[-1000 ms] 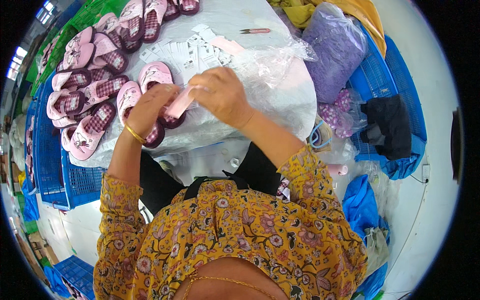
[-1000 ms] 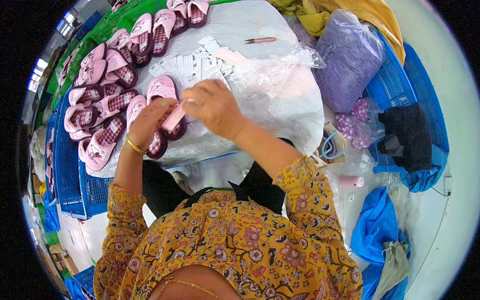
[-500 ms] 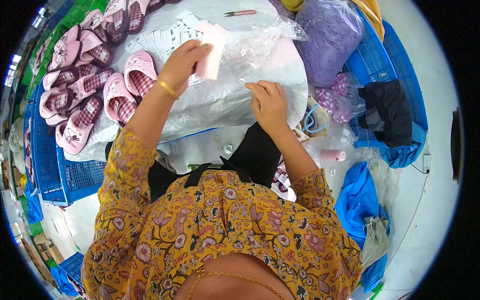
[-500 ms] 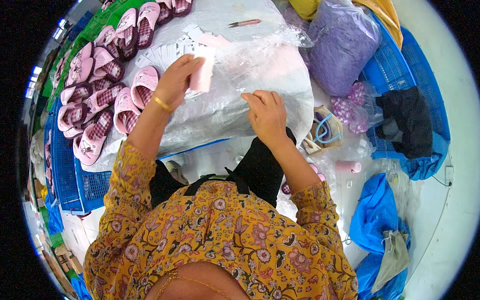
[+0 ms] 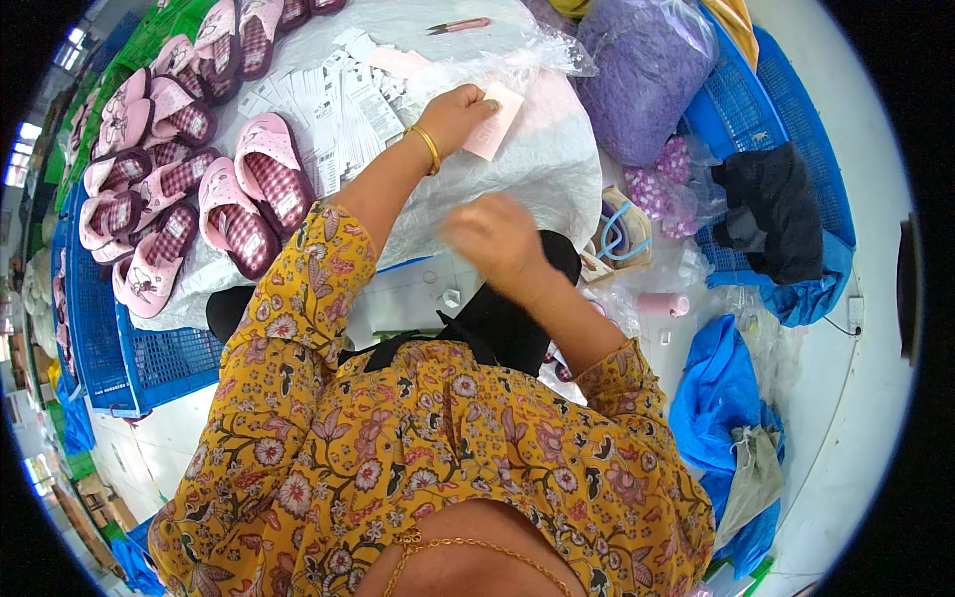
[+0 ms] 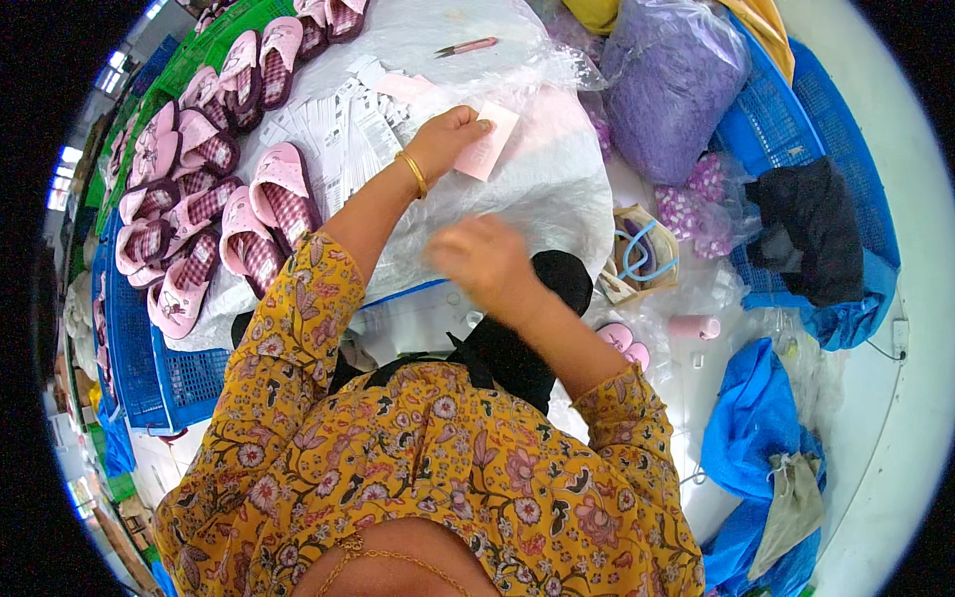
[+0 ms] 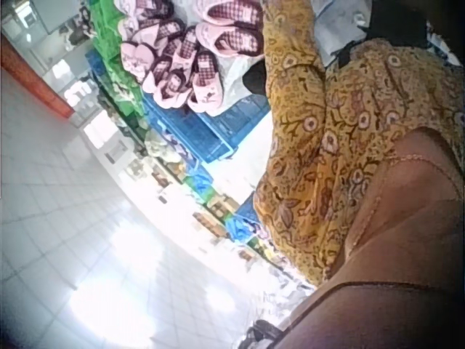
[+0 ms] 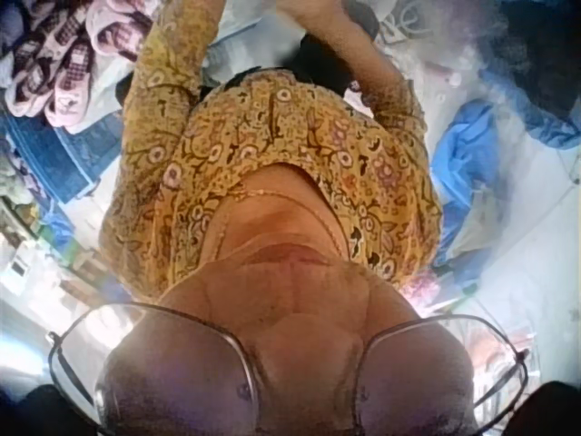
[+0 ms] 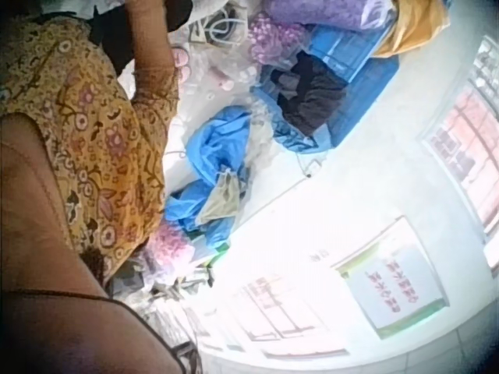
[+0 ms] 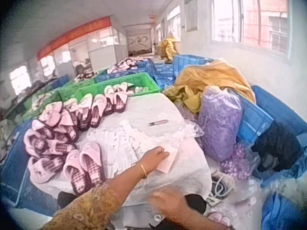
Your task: The person sits on the floor and repeatedly picks up small paper labels, folds them, and places them inside pink slippers. The person then moves the labeled slippers into a nearby green basket.
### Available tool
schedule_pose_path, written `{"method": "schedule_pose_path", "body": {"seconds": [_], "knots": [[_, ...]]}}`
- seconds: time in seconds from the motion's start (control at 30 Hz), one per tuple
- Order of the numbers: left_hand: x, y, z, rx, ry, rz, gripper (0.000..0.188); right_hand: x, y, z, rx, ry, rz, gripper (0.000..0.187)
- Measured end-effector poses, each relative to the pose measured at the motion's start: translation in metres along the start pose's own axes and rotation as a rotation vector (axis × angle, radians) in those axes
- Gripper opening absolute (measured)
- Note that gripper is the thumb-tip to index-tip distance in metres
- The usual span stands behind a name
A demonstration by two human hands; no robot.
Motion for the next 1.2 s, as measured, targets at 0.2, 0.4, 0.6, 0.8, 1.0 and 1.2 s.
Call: {"method": "schedule_pose_path", "body": {"seconds": [0.2, 0.4, 0.6, 0.8, 1.0, 1.2], "knots": [[0.012, -0.005, -0.008, -0.049, 0.061, -0.101, 0.029, 0.061, -0.004, -0.014, 0.047, 0.046, -0.308, 0.016], [-0.017, -0.014, 0.032, -0.001, 0.152, 0.105, 0.024, 0.013, -0.031, -0.017, -0.076, 0.579, -0.359, 0.015], [-0.034, -0.026, 0.104, 0.029, 0.15, 0.264, 0.016, -0.02, -0.032, -0.012, -0.286, 1.016, -0.627, 0.04], [-0.02, -0.048, 0.136, -0.088, 0.087, 0.617, 0.013, -0.002, -0.006, -0.019, -0.163, 1.109, -0.686, 0.05], [-0.015, -0.06, 0.152, -0.161, 0.159, 0.839, 0.013, 0.019, 0.03, -0.01, -0.17, 1.206, -0.878, 0.035], [-0.006, -0.068, 0.16, -0.166, 0.192, 0.84, 0.016, 0.025, 0.04, -0.008, -0.151, 1.188, -0.89, 0.025]]}}
Point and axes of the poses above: each hand's wrist, its own z-axis away from the middle knuckle, its own y-axis out of the palm, x = y × z, the point moved 6 cm from there along -z, towards the middle knuckle, and after that the axes turned 5 degrees about z, right-handed, at the moved point
